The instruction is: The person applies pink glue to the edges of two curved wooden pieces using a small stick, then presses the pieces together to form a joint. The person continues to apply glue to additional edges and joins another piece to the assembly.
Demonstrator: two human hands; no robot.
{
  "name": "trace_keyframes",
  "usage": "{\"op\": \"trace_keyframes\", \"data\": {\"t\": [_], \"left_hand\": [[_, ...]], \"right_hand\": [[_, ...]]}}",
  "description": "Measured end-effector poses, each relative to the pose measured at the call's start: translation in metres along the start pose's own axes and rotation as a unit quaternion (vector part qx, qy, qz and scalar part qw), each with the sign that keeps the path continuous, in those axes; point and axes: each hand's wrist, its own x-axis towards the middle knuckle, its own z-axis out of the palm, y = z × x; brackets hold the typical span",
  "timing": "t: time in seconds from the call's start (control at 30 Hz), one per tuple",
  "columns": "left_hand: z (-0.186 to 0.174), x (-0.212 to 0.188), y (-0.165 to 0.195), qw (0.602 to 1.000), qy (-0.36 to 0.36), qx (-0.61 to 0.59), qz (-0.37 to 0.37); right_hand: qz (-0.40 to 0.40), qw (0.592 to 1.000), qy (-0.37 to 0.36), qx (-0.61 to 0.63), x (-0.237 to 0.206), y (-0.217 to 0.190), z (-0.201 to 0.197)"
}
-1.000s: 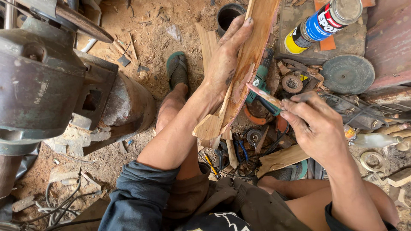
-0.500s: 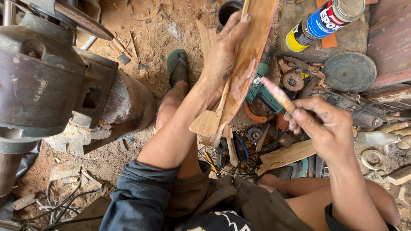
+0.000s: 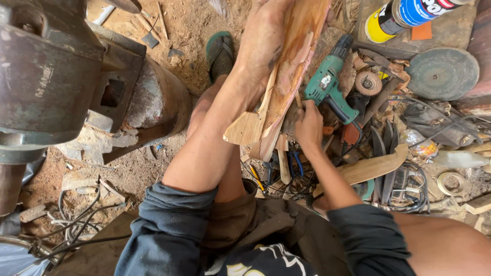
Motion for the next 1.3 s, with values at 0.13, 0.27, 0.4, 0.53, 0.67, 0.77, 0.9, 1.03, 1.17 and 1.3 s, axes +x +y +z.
{"op": "trace_keyframes", "data": {"t": [0.13, 0.27, 0.4, 0.53, 0.67, 0.77, 0.9, 1.03, 1.17, 1.3], "left_hand": [[-0.004, -0.005, 0.006, 0.999, 0.02, 0.029, -0.034], [-0.007, -0.013, 0.01, 0.998, 0.019, 0.051, -0.043], [-0.009, -0.012, 0.012, 0.999, -0.011, 0.05, -0.014], [-0.011, -0.007, 0.007, 0.998, -0.021, 0.054, -0.01], [-0.003, 0.0, -0.005, 1.0, -0.019, 0.023, -0.007], [0.002, 0.003, -0.005, 0.999, -0.024, 0.028, 0.003], [0.004, 0.003, 0.007, 1.0, 0.014, 0.014, -0.002], [0.009, -0.001, 0.016, 0.993, -0.043, -0.108, -0.01], [0.019, 0.006, 0.014, 0.998, -0.034, -0.053, -0.008], [0.027, 0.009, 0.01, 0.997, -0.029, -0.071, -0.01]], "right_hand": [[0.026, 0.999, 0.019, -0.035, -0.004, 0.005, 0.025], [0.029, 0.998, 0.011, -0.046, -0.005, 0.005, 0.028], [0.0, 0.998, -0.009, -0.059, -0.005, 0.002, 0.023], [-0.034, 0.999, -0.003, -0.042, -0.007, 0.001, 0.017], [-0.029, 0.999, -0.014, -0.026, -0.008, 0.003, 0.014], [-0.054, 0.998, -0.032, -0.027, -0.006, 0.003, 0.009], [0.125, 0.974, -0.114, 0.151, 0.009, -0.007, -0.02], [0.123, 0.944, -0.072, 0.298, 0.029, -0.024, -0.094], [-0.037, 0.939, -0.018, 0.341, 0.035, -0.048, -0.184], [-0.068, 0.967, 0.019, 0.245, 0.022, -0.084, -0.242]]}}
